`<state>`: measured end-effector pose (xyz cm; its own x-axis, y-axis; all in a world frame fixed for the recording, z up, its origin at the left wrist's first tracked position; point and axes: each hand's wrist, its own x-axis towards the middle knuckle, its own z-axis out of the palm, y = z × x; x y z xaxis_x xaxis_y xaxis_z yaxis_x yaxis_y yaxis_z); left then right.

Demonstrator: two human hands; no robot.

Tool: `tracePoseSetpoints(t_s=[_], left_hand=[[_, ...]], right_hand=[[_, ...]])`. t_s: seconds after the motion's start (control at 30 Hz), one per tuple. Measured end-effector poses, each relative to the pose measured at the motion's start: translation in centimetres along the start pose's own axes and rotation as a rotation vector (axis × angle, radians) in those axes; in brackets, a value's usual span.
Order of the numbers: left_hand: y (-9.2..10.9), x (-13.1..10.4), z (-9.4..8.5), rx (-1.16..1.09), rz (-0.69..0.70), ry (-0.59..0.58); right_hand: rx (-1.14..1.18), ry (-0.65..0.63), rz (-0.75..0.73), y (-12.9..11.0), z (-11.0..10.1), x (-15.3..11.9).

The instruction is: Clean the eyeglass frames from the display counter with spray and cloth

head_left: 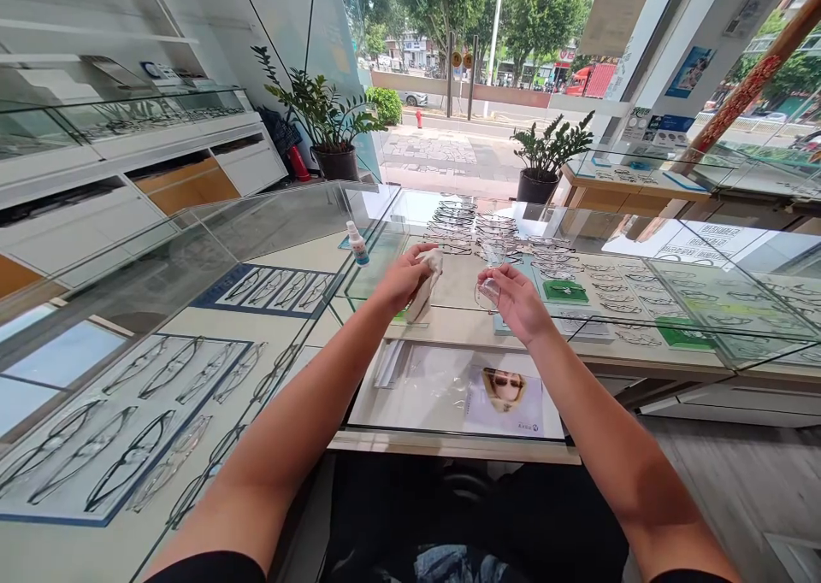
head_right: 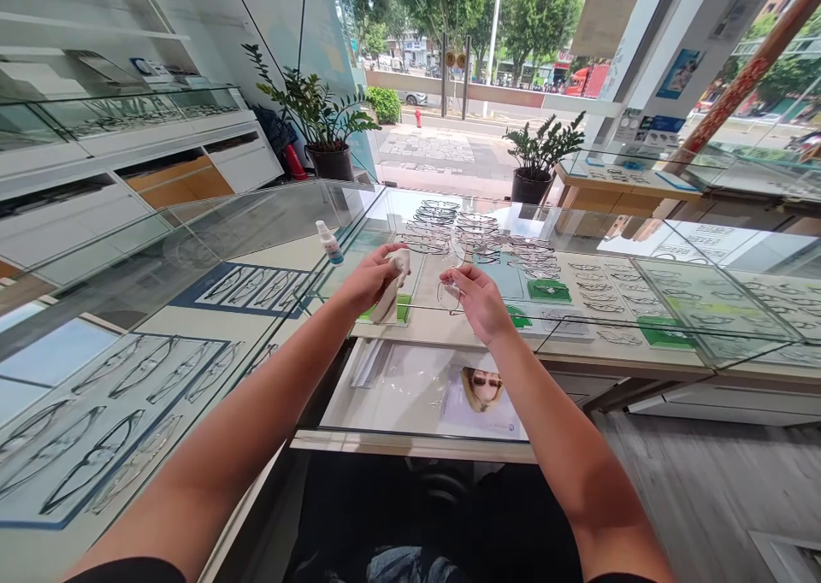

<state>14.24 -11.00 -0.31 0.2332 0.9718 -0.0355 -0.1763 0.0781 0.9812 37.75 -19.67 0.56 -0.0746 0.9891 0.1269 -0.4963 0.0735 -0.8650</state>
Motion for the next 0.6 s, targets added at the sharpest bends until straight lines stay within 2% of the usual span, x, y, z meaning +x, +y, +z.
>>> tracePoseSetpoints(t_s=[0.1,0.2,0.4,0.5,0.6], left_hand=[[0.5,-1.5,1.0,-0.061,-0.027,-0.116],[0.8,-2.9,2.1,-0.016,-0.045,-0.205],[0.6,-4.5,3.5,0.063,0.106,-0.313],[0.3,-4.5,3.7,0.073,0.127,-0.340],[0.1,-4.2,3.7,0.089,0.141,-0.310]], right_hand=[[-0.008,-0.007,0.001,0.0,0.1,-0.1],[-0.015,-0.014,0.001,0.1,0.1,-0.2],[-0.020,-0.050,-0.006,0.1,0.1,-0.3],[-0.008,-0.069,0.009,0.1,0.2,-0.5],[-0.017,-0.092,0.009,0.0,0.5,-0.6]])
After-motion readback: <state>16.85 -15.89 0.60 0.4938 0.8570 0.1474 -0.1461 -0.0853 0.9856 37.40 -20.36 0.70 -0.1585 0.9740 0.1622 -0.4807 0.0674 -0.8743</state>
